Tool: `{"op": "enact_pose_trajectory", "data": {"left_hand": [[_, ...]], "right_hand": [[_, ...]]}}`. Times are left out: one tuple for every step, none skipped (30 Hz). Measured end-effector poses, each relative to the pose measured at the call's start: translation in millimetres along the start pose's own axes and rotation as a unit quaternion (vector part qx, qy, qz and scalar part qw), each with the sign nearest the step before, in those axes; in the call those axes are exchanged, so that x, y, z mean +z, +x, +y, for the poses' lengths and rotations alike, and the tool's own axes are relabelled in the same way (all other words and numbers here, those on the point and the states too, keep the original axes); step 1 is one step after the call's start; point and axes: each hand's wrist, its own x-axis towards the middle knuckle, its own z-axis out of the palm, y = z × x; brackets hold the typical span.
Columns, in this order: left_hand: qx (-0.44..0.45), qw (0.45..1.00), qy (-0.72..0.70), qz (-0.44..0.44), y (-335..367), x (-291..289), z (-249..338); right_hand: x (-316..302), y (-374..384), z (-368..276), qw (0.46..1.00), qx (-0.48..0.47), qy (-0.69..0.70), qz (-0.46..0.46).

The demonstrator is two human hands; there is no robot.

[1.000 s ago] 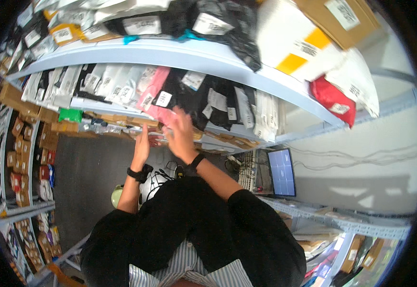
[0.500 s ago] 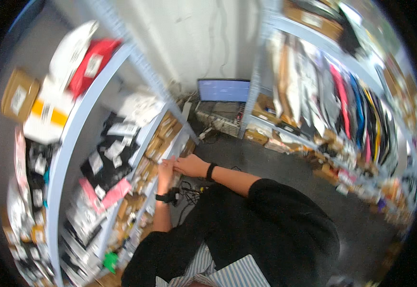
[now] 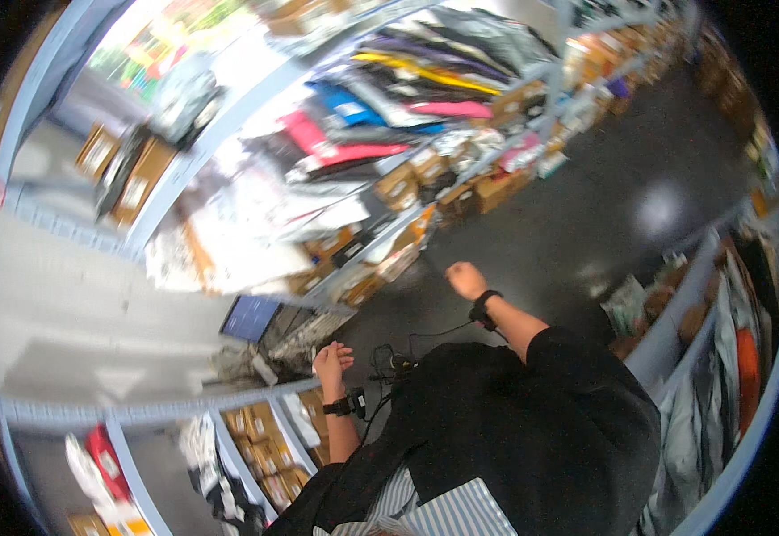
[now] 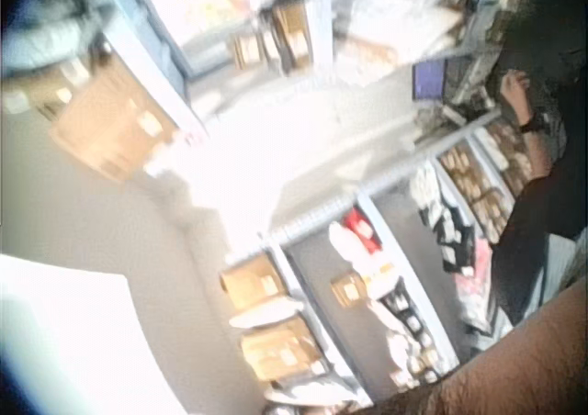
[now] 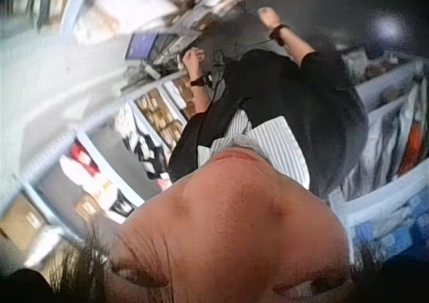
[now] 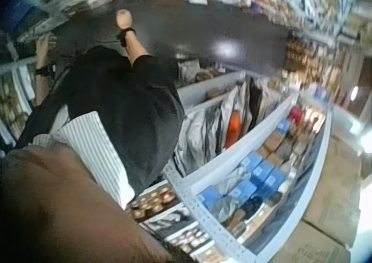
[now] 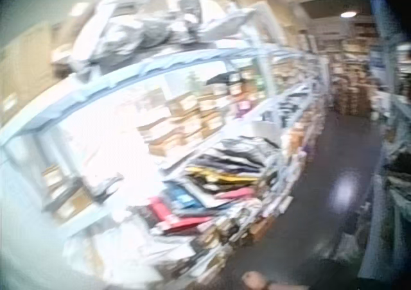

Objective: The person picks up and places various packages, boxes, and envelopes on shelves, using a handheld scanner to check barcodes.

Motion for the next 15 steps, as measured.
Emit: {"op": "enact_pose_trajectory", "data": {"left_hand": [[0.0,1.0,0.003,-0.021,13.1,38.6,3.8],[0.008,0.999,0.009,-0.048,28.0,73.6,4.8],[0.015,0.997,0.019,-0.073,43.0,96.0,7.1],[0.018,0.995,0.031,-0.097,60.0,117.1,14.1],[0.013,0.993,0.038,-0.114,73.4,144.8,23.9],[0.023,0.991,0.041,-0.128,82.8,169.1,34.9],[0.036,0.987,0.044,-0.15,95.0,201.1,45.7],[0.039,0.985,0.058,-0.16,105.9,229.6,51.9],[0.041,0.982,0.059,-0.172,118.7,254.8,58.9],[0.055,0.978,0.086,-0.18,129.0,271.5,63.3],[0.065,0.975,0.114,-0.181,131.6,277.7,61.4],[0.054,0.971,0.055,-0.226,155.3,291.0,45.5],[0.053,0.965,0.086,-0.241,181.3,332.7,76.5],[0.048,0.964,0.097,-0.244,186.8,368.8,91.3],[0.04,0.962,0.111,-0.246,193.6,394.1,99.9]], "right_hand": [[-59.8,22.7,44.3,0.991,-0.019,-0.048,0.123],[-110.8,30.3,72.5,0.98,0.038,-0.026,0.193],[-145.3,29.6,94.3,0.961,0.097,-0.001,0.259],[-167.6,28.8,121.3,0.947,0.149,0.016,0.283],[-189.7,27.9,150.2,0.931,0.199,0.031,0.304],[-210.1,26.1,171.5,0.909,0.253,0.049,0.327],[-234.5,27.0,189.0,0.88,0.306,0.071,0.357],[-253.5,37.2,202.6,0.877,0.304,0.072,0.366],[-263.7,51.4,219.3,0.871,0.306,0.075,0.377],[-260.9,54.2,239.9,0.872,0.283,0.09,0.388],[-253.2,43.2,254.2,0.876,0.261,0.102,0.393],[-257.5,59.7,223.7,0.892,0.244,0.128,0.359],[-275.7,94.5,178.6,0.877,0.271,0.197,0.345],[-287.1,111.1,182.5,0.907,0.196,0.15,0.341],[-292.5,126.2,193.7,0.93,0.124,0.098,0.331]]}}
